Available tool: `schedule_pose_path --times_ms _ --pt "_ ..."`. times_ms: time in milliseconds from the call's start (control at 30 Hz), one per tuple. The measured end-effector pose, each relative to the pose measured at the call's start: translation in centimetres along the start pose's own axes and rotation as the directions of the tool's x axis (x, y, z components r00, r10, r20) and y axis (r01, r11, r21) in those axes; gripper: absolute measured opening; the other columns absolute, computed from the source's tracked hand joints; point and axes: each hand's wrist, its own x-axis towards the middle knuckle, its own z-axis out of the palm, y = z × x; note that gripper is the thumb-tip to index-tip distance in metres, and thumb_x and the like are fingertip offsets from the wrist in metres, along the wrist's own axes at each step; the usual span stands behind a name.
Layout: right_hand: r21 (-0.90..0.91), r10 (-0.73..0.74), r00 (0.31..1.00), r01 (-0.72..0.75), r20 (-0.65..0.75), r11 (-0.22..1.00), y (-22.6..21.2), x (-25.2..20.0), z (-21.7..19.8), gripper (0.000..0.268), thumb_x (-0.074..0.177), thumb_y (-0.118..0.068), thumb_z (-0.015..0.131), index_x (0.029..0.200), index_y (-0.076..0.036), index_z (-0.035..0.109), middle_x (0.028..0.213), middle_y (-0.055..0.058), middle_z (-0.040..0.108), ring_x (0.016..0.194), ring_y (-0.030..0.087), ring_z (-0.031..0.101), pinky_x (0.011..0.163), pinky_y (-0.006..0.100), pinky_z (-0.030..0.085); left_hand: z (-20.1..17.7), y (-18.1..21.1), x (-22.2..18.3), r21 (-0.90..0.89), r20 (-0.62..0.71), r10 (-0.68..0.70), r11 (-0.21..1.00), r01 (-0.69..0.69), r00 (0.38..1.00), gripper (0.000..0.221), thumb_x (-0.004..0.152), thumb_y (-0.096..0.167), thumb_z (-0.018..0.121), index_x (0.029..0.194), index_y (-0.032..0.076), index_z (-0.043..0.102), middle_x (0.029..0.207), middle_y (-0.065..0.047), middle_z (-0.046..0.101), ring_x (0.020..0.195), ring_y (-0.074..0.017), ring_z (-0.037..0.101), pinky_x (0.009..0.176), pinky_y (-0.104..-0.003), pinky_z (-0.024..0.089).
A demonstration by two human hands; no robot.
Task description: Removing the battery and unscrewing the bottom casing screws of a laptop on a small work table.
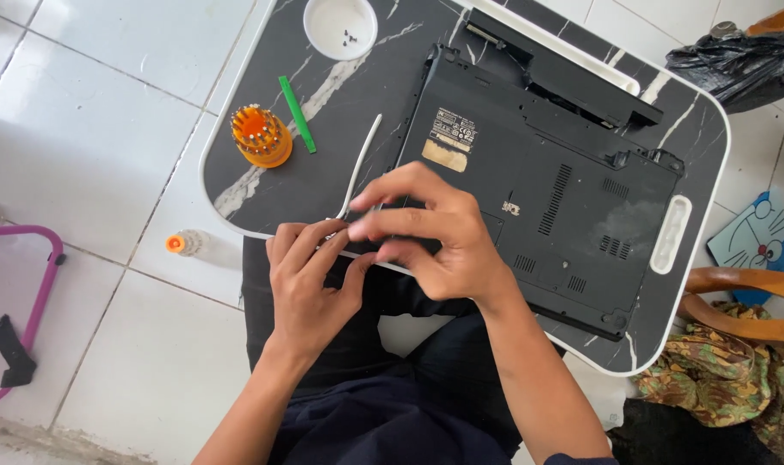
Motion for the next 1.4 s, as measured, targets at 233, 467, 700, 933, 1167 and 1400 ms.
schedule_pose_path --times_ms 233,467,700,933,1167,1400 --pt "-0.021 -0.025 0.999 0.024 -0.033 1.000 -0.2 0.4 0.1 0.013 0.097 -0.004 0.066 0.103 -0.002 0.077 0.091 0.013 0.071 0.086 0.030 0.068 0.083 0.043 0.059 -0.1 0.4 0.2 0.003 0.014 -0.015 1.000 0.015 1.000 0.026 0.078 0.011 0.092 0.098 0.003 0.078 0.099 -0.008 0.073 0.081 -0.0232 0.056 0.074 -0.033 0.040" --pt "-0.023 -0.018 0.998 0.017 -0.058 1.000 0.1 0.2 0.3 0.013 0.095 0.001 0.069 0.100 -0.005 0.079 0.093 0.013 0.069 0.081 0.025 0.069 0.080 0.039 0.060 0.0 0.3 0.2 -0.002 0.007 -0.013 1.000 0.013 1.000 0.027 0.078 0.009 0.092 0.101 0.003 0.078 0.099 -0.009 0.073 0.081 -0.0239 0.055 0.074 -0.034 0.040" --pt "-0.109 -0.034 0.998 0.029 -0.044 0.994 0.3 0.0 0.0 0.016 0.085 -0.017 0.084 0.097 -0.008 0.080 0.105 0.012 0.068 0.089 0.024 0.067 0.084 0.040 0.060 0.2 -0.1 -0.2 -0.031 -0.001 -0.005 1.000 0.005 1.000 0.024 0.079 0.010 0.090 0.099 0.002 0.078 0.102 -0.010 0.075 0.083 -0.0238 0.057 0.073 -0.034 0.038" --pt "0.013 0.042 0.999 -0.041 -0.026 0.999 -0.3 0.3 0.1 0.015 0.094 -0.007 0.070 0.107 -0.004 0.077 0.096 0.014 0.073 0.079 0.025 0.070 0.076 0.040 0.062 0.0 0.3 0.0 0.000 0.016 -0.028 1.000 0.028 0.999 0.023 0.080 0.010 0.090 0.100 0.005 0.079 0.101 -0.008 0.074 0.082 -0.0223 0.056 0.075 -0.033 0.039" --pt "0.115 0.156 0.987 -0.159 0.031 0.981 -1.1 0.4 0.1 0.018 0.106 -0.010 0.054 0.118 -0.007 0.068 0.110 0.013 0.073 0.083 0.022 0.068 0.077 0.041 0.059 0.1 0.6 0.0 0.010 0.025 -0.050 0.999 0.050 0.998 0.024 0.080 0.012 0.090 0.100 0.006 0.078 0.101 -0.007 0.074 0.083 -0.0215 0.055 0.076 -0.033 0.038" --pt "-0.082 0.089 0.996 -0.090 -0.021 0.993 0.5 -0.1 0.0 0.015 0.095 -0.012 0.071 0.110 -0.008 0.075 0.098 0.010 0.066 0.074 0.020 0.067 0.073 0.038 0.060 -0.1 0.9 0.1 0.013 0.022 -0.057 0.998 0.056 0.998 0.022 0.080 0.009 0.090 0.097 0.005 0.078 0.100 -0.008 0.074 0.083 -0.0213 0.055 0.077 -0.033 0.040"
